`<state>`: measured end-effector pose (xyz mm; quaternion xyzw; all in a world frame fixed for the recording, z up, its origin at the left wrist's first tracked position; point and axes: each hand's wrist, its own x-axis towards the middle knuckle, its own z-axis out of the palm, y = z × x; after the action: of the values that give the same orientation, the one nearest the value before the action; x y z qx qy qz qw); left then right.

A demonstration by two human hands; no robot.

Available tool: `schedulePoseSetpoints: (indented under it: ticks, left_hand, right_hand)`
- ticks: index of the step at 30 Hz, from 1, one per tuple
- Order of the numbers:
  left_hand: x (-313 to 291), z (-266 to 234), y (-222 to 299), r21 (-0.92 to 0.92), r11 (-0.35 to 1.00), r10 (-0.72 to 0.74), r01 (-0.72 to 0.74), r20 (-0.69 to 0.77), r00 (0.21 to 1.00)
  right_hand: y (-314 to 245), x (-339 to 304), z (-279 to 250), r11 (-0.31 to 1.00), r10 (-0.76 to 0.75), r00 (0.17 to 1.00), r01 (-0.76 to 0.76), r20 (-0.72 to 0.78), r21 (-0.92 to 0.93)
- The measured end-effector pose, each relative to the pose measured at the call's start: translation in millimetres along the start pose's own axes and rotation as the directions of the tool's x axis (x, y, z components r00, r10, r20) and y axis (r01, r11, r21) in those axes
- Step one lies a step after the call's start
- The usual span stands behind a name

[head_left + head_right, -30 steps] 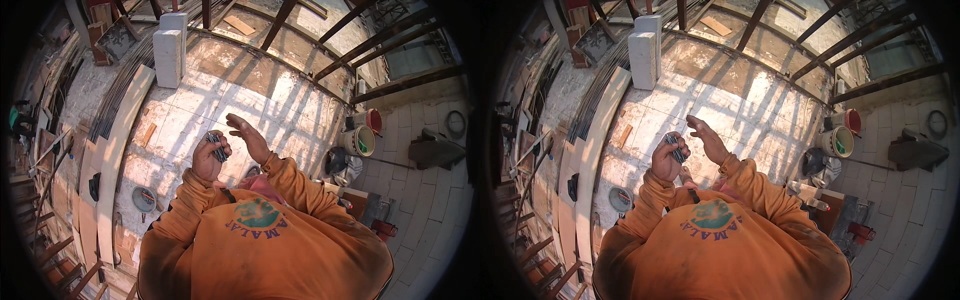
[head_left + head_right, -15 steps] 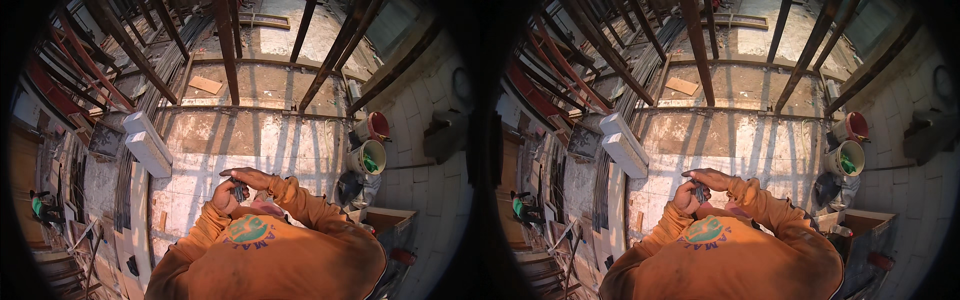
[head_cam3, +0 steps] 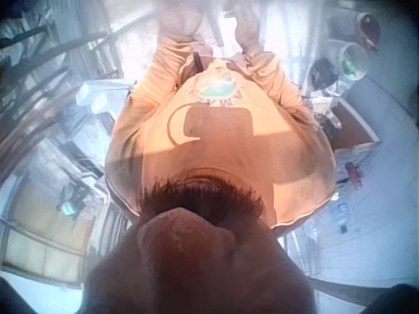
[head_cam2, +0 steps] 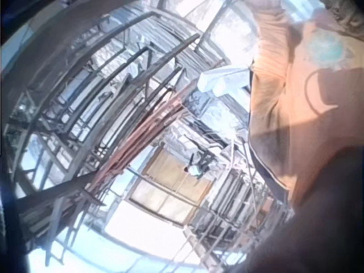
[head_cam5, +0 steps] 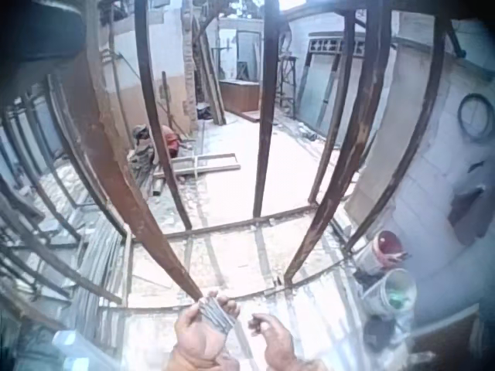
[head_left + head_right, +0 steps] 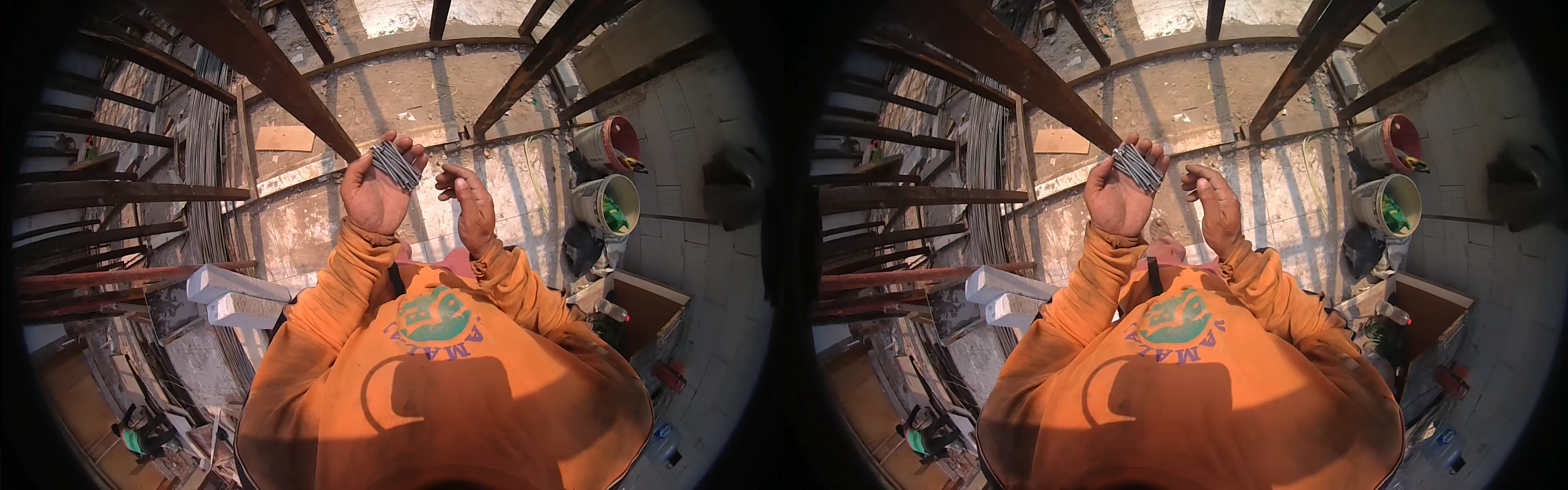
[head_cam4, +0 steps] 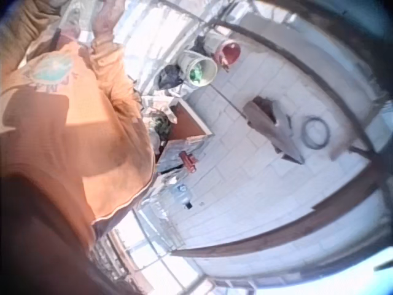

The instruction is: The person picks up metal nails from a bucket and counts them by hand while standing in a construction zone.

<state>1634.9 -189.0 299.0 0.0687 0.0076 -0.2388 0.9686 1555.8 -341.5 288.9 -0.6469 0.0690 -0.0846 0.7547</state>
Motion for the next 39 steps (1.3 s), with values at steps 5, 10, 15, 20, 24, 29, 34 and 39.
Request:
schedulePoseSetpoints:
  ticks: [5, 10, 15, 20, 24, 29, 34, 39]
  left_hand:
    - [148.9, 26.4, 42.8, 0.040, 0.998, -0.051, 0.049, 0.033, 0.998]
    - [297.4, 20.0, 57.4, -0.071, 0.997, -0.035, 0.035, 0.002, 0.999]
    - [454.5, 28.8, 76.4, -0.068, 0.997, 0.038, -0.036, 0.026, 0.999]
    - [567.4, 67.2, 125.3, -0.058, 0.980, 0.185, -0.188, -0.062, 0.981]
    - [643.4, 80.9, 172.7, -0.032, 0.959, 0.281, -0.283, -0.041, 0.959]
    - [749.9, 64.1, 238.7, -0.008, 0.958, 0.286, -0.287, -0.060, 0.956]
    - [845.1, 34.6, 313.3, 0.006, 0.984, 0.181, -0.181, -0.047, 0.982]
    - [909.6, 40.6, 367.3, 0.051, 0.984, 0.176, -0.174, -0.040, 0.984]
  right_hand:
    - [-126.3, 89.5, 32.7, 0.911, -0.130, 0.880, -0.076, 0.456, 0.406]
    - [-139.5, 245.4, 75.6, 0.705, -0.595, 0.387, -0.170, 0.704, 0.689]
    - [-135.0, 395.8, 92.4, 0.629, -0.647, 0.314, -0.295, 0.695, 0.719]
    - [-167.0, 521.0, 111.3, 0.569, -0.655, 0.260, -0.448, 0.710, 0.689]
    - [-175.6, 605.4, 138.2, 0.593, -0.644, 0.223, -0.458, 0.731, 0.662]
    - [-167.4, 780.1, 126.1, 0.765, -0.578, 0.268, -0.150, 0.771, 0.626]
    - [-70.6, 900.1, 120.4, 0.811, -0.429, 0.852, 0.509, 0.299, -0.288]
    - [-41.8, 992.7, 160.0, 0.869, -0.300, 0.949, 0.315, 0.098, -0.381]
